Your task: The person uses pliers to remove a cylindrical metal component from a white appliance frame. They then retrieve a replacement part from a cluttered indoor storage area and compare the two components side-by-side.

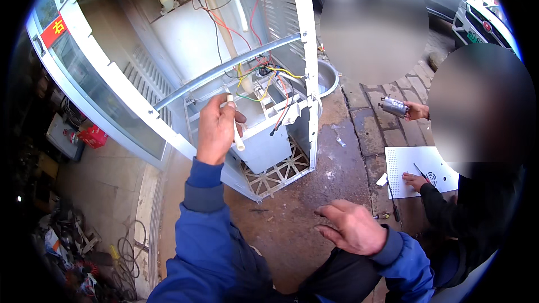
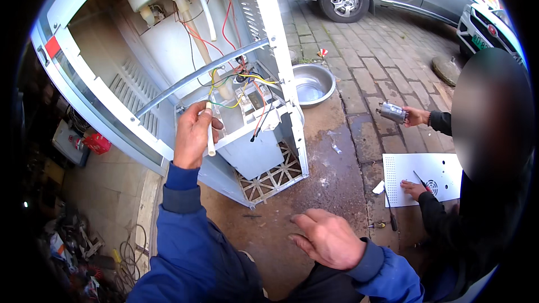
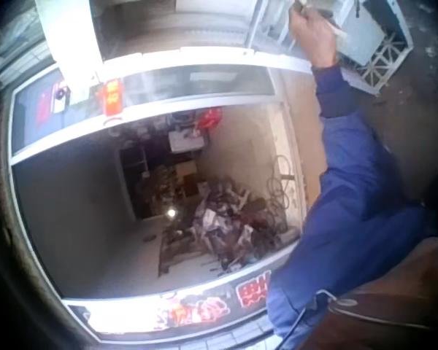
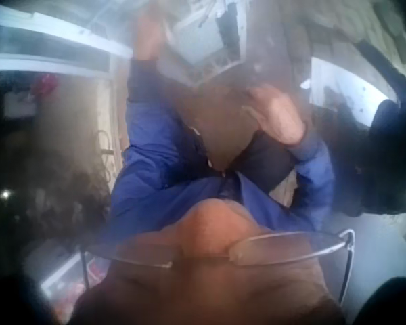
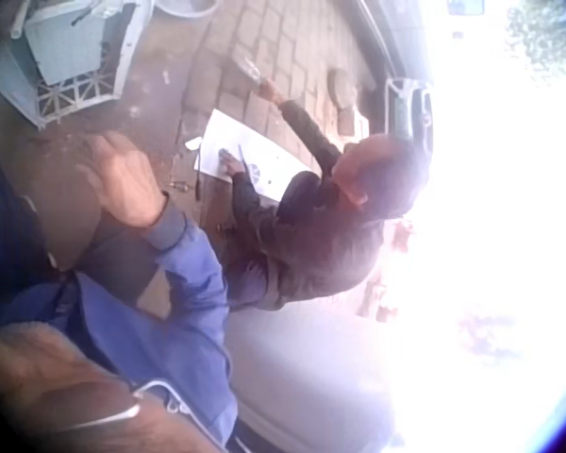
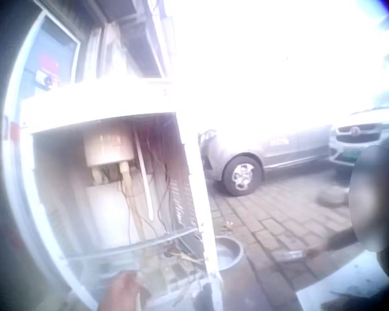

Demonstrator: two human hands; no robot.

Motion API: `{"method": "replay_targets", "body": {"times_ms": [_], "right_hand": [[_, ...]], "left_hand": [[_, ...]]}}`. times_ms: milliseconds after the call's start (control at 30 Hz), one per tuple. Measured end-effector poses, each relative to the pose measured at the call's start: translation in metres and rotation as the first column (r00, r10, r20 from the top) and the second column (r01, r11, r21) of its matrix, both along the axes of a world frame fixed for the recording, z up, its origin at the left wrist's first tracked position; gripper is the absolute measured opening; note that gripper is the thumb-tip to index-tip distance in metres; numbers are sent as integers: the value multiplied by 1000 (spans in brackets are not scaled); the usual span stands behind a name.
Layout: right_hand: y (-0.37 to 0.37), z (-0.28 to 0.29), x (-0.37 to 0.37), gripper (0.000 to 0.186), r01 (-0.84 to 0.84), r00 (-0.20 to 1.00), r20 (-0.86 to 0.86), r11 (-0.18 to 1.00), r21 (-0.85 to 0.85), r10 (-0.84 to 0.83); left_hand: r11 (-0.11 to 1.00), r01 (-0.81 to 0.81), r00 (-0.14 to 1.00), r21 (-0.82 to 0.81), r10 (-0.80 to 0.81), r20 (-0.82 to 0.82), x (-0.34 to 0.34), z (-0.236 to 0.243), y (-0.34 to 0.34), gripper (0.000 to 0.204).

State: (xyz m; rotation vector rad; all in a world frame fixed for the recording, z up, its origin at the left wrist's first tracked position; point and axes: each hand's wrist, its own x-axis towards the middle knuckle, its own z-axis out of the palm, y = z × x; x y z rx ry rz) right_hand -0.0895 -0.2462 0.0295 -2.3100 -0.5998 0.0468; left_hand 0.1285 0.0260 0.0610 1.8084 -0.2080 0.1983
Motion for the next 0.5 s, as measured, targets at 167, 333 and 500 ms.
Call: {"method": "replay_targets", "body": {"times_ms": [167,333,500], "right_hand": [[3,-73,-10,16,-169,984,-103,949,-267,147],[3,-96,-11,15,-63,995,-93,959,-277,39],[8,-103,-13,12,32,999,-26,959,-280,-41]], "left_hand": [[960,-170,985,224,173,6,47,5,15,35],[958,-72,997,278,64,36,105,-31,28,26],[973,-77,997,219,81,-11,162,-51,63,18]]}}
